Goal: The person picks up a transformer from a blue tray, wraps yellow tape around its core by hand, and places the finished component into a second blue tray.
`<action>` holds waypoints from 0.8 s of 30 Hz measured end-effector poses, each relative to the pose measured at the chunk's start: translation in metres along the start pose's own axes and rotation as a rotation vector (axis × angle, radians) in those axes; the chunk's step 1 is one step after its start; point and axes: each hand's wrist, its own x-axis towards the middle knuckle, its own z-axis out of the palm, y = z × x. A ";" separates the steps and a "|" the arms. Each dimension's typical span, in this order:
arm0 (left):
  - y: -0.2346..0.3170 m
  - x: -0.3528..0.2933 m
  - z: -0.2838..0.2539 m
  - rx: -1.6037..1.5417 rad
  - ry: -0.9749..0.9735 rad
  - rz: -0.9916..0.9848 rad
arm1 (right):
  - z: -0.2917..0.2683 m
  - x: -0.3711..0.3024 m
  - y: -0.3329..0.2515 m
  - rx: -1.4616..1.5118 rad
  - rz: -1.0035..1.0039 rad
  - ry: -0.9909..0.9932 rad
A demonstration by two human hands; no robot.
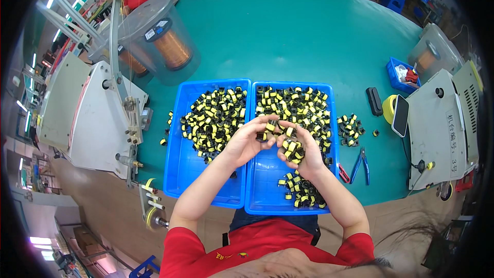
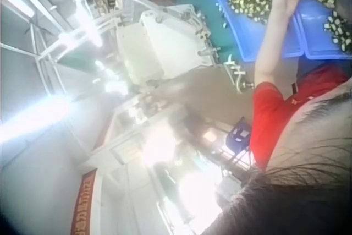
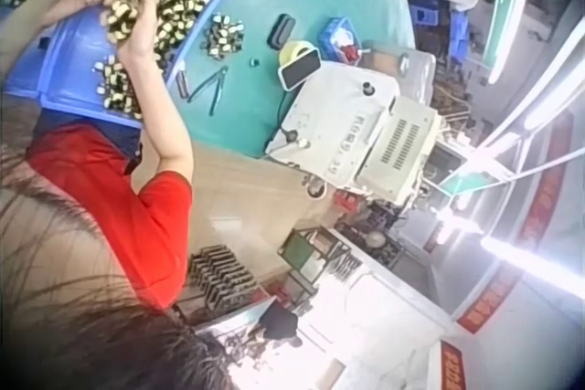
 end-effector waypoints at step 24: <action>-0.001 -0.002 0.000 -0.111 0.051 -0.021 | -0.009 0.005 0.000 0.067 0.193 0.008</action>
